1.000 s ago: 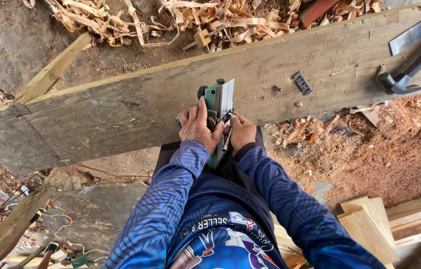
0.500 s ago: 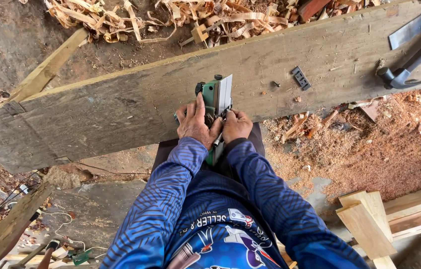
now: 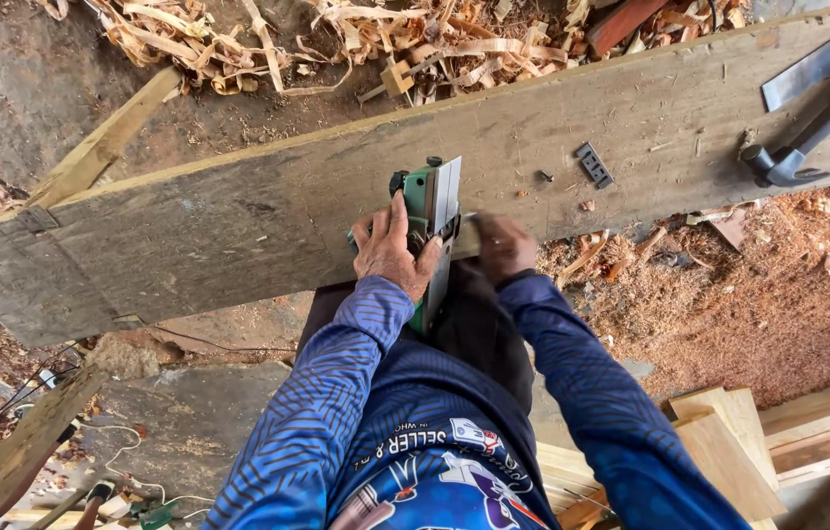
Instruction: The person adjusts a green electric planer on a wooden plank using an Allen key. They loosen and tighten screws on the planer's base plate, remove a metal insert, and reinsert it while making further adjustments.
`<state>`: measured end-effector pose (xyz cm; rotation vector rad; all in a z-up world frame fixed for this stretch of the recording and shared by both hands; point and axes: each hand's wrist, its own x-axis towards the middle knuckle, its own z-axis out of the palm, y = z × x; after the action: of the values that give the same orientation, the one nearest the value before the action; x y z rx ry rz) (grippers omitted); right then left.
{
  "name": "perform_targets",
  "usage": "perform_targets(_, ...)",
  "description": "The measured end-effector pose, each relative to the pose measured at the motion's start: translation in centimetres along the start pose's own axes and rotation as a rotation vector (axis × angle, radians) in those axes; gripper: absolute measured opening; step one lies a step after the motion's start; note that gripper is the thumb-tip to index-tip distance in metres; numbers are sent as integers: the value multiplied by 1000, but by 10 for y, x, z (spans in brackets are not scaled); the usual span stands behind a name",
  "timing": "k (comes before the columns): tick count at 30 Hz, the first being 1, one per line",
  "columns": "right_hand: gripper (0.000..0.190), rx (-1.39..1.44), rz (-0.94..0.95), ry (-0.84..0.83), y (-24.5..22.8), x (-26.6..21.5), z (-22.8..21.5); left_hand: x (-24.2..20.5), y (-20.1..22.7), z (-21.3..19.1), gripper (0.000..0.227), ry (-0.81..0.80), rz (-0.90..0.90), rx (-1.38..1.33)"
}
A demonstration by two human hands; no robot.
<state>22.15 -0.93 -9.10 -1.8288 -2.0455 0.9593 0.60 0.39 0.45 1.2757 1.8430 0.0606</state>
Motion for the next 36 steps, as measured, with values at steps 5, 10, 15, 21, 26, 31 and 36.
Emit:
perform_targets(5, 19, 327, 349, -17, -19, -17, -9, -2, 2, -3, 94, -4, 7, -4)
perform_targets(10, 21, 518, 579, -39, -58, -11, 2, 1, 0, -2, 94, 24, 13, 8)
perform_targets(15, 22, 746, 797, -34, -63, -2, 4, -1, 1, 0, 93, 39, 18, -4)
perform_targets(21, 27, 857, 982, -113, -61, 12, 1, 0, 4, -4, 93, 11, -2, -2)
perform_targets(26, 20, 555, 679, -103, -47, -2, 14, -2, 2, -1, 93, 36, 6, -2)
perform_targets(31, 15, 295, 222, 24, -55, -2, -12, -3, 2, -1, 92, 59, 28, -10)
perform_targets(36, 16, 139, -80, 60, -41, 4, -20, 1, 4, -5, 93, 47, 20, -27)
